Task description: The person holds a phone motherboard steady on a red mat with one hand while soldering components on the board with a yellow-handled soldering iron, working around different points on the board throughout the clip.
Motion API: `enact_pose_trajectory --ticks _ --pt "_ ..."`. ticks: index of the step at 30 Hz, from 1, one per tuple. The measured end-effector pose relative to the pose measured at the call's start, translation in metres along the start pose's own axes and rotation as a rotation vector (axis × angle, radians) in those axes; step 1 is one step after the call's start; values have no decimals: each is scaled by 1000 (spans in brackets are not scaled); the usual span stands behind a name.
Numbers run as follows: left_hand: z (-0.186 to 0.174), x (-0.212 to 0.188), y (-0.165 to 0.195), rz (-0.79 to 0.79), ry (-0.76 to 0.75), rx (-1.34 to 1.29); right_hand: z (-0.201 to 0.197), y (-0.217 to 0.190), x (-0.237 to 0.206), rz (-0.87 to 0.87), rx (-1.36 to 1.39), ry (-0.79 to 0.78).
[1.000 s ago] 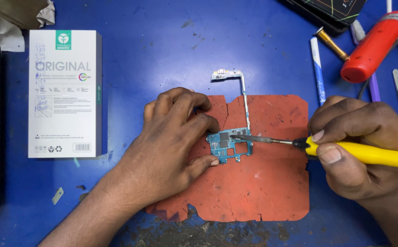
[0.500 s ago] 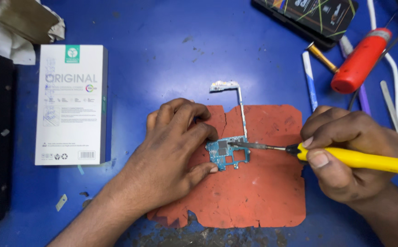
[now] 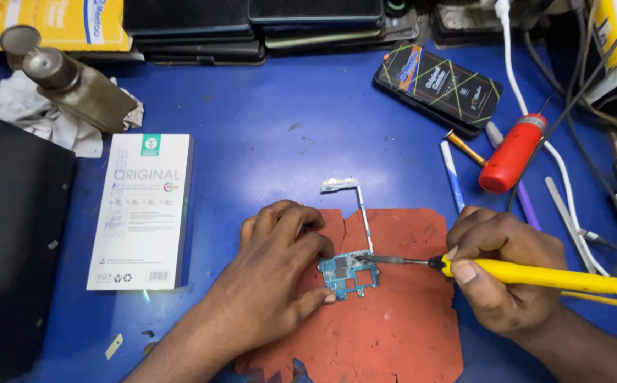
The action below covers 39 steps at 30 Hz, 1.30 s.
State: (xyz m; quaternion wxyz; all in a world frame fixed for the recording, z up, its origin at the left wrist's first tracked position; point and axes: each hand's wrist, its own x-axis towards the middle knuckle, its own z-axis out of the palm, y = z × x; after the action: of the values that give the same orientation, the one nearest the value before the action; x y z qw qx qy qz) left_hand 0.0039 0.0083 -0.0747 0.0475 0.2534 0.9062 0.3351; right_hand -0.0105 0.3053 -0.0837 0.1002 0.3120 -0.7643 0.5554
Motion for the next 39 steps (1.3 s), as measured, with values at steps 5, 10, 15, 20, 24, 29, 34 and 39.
enact_pose_trajectory --ticks 5,10,15,20,24,29,34,39 --pt "-8 1 11 5 6 3 -4 -8 2 -2 11 7" --pt "-12 -2 22 12 10 -5 -8 -16 1 14 -13 -10" --pt "-14 -3 26 1 -2 -15 -10 -18 -2 10 -5 -25" --pt "-18 -2 30 -10 -35 -17 -11 -20 -1 30 -11 -18" --pt "-20 -1 31 -4 -45 -19 -12 -21 0 23 -6 -11" --pt "-20 1 32 -1 -45 -27 -13 -21 0 23 2 -15" --pt "-21 2 33 -8 -59 -32 -14 -22 1 20 7 -8" --pt "-22 0 35 -10 -52 -46 -14 -22 0 24 2 -7"
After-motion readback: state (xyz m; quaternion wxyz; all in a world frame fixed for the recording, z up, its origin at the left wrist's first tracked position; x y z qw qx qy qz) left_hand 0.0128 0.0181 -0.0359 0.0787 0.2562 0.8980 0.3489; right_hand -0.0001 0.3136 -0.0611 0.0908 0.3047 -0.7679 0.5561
